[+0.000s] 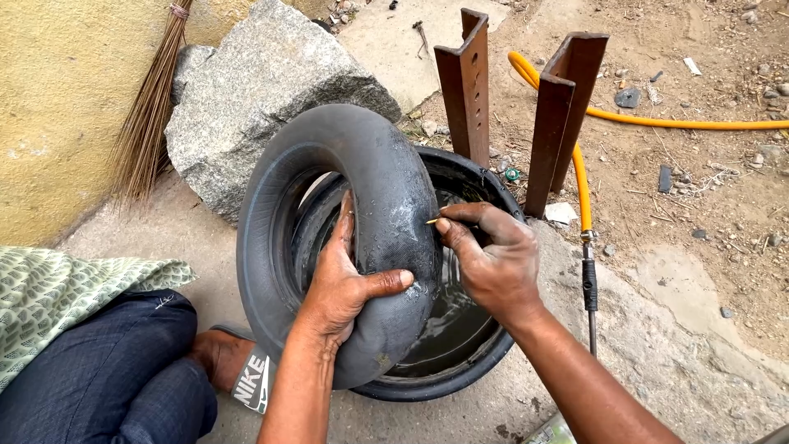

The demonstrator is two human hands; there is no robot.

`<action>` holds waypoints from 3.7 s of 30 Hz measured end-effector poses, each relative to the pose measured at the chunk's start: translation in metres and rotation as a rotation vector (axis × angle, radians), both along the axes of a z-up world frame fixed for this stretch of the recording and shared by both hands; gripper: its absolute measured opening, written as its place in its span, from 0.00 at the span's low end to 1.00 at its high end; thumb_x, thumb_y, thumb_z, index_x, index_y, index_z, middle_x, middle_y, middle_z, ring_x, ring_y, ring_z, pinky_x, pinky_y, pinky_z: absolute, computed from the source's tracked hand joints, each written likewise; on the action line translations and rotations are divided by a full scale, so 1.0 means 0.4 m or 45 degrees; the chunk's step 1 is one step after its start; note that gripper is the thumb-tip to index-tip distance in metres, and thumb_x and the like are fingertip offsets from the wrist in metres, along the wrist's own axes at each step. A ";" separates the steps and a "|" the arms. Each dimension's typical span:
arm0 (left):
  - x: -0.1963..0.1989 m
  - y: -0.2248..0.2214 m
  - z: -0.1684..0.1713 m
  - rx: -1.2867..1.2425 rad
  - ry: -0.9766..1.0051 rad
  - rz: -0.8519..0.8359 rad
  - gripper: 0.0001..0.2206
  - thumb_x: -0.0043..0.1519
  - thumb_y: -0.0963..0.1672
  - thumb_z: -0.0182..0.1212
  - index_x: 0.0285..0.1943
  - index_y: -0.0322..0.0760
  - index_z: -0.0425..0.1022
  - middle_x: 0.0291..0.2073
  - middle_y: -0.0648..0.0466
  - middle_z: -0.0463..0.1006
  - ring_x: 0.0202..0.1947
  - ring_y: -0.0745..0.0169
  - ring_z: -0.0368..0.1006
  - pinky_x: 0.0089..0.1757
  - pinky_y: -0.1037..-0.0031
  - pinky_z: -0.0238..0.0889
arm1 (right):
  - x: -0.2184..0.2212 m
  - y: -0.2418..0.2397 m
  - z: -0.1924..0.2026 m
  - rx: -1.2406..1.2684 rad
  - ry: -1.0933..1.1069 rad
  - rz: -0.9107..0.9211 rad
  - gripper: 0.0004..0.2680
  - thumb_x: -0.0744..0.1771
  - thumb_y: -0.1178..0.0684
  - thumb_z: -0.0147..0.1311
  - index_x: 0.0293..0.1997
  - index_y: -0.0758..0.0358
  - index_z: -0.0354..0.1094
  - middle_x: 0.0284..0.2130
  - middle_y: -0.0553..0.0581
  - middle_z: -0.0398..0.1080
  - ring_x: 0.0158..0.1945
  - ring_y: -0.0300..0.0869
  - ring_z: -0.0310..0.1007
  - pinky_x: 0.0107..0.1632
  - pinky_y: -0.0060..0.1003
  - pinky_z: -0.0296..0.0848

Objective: Locating and repairing a puncture in a rubber tire tube using a water bucket for leak detection.

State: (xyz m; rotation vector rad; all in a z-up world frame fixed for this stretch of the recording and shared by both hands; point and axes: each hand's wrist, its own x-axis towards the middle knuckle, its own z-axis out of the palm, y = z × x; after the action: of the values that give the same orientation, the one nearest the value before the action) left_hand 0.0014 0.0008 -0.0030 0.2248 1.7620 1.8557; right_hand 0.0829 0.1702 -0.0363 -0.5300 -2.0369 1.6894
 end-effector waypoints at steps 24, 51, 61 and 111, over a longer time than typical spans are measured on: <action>0.035 0.082 -0.150 -1.328 0.594 -0.571 0.59 0.47 0.40 0.76 0.83 0.53 0.33 0.67 0.37 0.66 0.64 0.40 0.66 0.62 0.55 0.58 | 0.026 0.180 -0.129 -0.044 -0.495 0.065 0.17 0.68 0.50 0.56 0.64 0.58 0.68 0.46 0.62 0.76 0.47 0.49 0.76 0.50 0.43 0.79; 0.041 -0.031 -0.549 -1.508 0.775 -0.967 0.33 0.67 0.56 0.47 0.80 0.47 0.42 0.75 0.51 0.52 0.73 0.49 0.48 0.68 0.55 0.32 | -0.058 0.042 -0.378 1.809 -1.095 1.319 0.23 0.70 0.37 0.40 0.76 0.29 0.40 0.77 0.54 0.31 0.79 0.55 0.18 0.69 0.76 0.37; 0.027 -0.025 -0.593 -1.579 0.680 -1.072 0.29 0.69 0.56 0.44 0.78 0.53 0.47 0.74 0.51 0.55 0.75 0.49 0.44 0.69 0.53 0.31 | -0.072 0.041 -0.420 1.831 -1.133 1.408 0.23 0.71 0.48 0.39 0.78 0.39 0.38 0.77 0.62 0.22 0.77 0.61 0.11 0.67 0.79 0.42; 0.094 -0.033 -0.492 -1.769 0.746 -1.219 0.35 0.68 0.56 0.44 0.82 0.45 0.38 0.80 0.48 0.40 0.78 0.38 0.29 0.66 0.35 0.12 | -0.012 -0.033 -0.493 1.776 -1.296 1.438 0.28 0.71 0.30 0.30 0.78 0.52 0.38 0.76 0.68 0.36 0.78 0.68 0.28 0.70 0.74 0.36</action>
State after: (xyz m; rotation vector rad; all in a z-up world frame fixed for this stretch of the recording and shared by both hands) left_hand 0.0390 -0.0122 -0.2000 0.8638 2.2535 -0.2680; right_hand 0.0781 0.1570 -0.2333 0.4908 -3.8599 -0.3869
